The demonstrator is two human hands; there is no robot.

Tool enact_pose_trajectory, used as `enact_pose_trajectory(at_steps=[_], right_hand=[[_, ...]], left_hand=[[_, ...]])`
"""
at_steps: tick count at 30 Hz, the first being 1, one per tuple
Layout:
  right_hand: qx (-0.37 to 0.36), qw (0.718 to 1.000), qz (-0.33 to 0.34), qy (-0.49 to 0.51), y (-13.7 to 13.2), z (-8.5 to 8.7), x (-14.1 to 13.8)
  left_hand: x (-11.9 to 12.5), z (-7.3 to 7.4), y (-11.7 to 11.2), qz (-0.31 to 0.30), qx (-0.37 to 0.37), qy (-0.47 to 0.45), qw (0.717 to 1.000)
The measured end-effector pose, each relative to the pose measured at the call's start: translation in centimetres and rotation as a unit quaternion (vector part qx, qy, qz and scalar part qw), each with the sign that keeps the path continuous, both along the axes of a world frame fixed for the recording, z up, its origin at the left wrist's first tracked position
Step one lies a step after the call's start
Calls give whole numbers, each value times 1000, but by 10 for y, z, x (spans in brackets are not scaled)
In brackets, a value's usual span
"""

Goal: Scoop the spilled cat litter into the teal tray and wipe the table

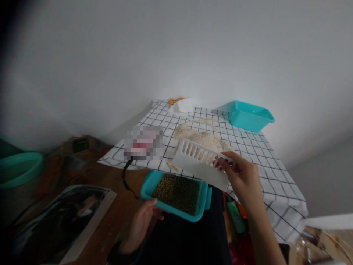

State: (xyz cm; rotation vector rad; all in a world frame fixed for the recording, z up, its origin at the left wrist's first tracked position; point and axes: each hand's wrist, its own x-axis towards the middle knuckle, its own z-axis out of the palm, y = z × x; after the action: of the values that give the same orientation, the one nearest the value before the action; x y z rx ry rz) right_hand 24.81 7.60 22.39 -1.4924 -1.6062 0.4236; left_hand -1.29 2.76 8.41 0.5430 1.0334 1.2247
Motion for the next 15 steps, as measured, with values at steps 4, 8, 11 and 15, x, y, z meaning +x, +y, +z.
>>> enact_pose_trajectory(at_steps=[4, 8, 11, 15], right_hand=[[-8, 1000, 19, 8, -3, 0, -1], [4, 1000, -2, 3, -2, -1, 0], [-7, 1000, 7, 4, -2, -4, 3], [-1, 999, -7, 31, -3, -5, 3]], left_hand=[[0, -3, 1, -3, 8, 0, 1000], [0, -2, 0, 1, 5, 0, 1000], [0, 0, -1, -1, 6, 0, 1000], [0, -1, -1, -1, 2, -2, 1000]])
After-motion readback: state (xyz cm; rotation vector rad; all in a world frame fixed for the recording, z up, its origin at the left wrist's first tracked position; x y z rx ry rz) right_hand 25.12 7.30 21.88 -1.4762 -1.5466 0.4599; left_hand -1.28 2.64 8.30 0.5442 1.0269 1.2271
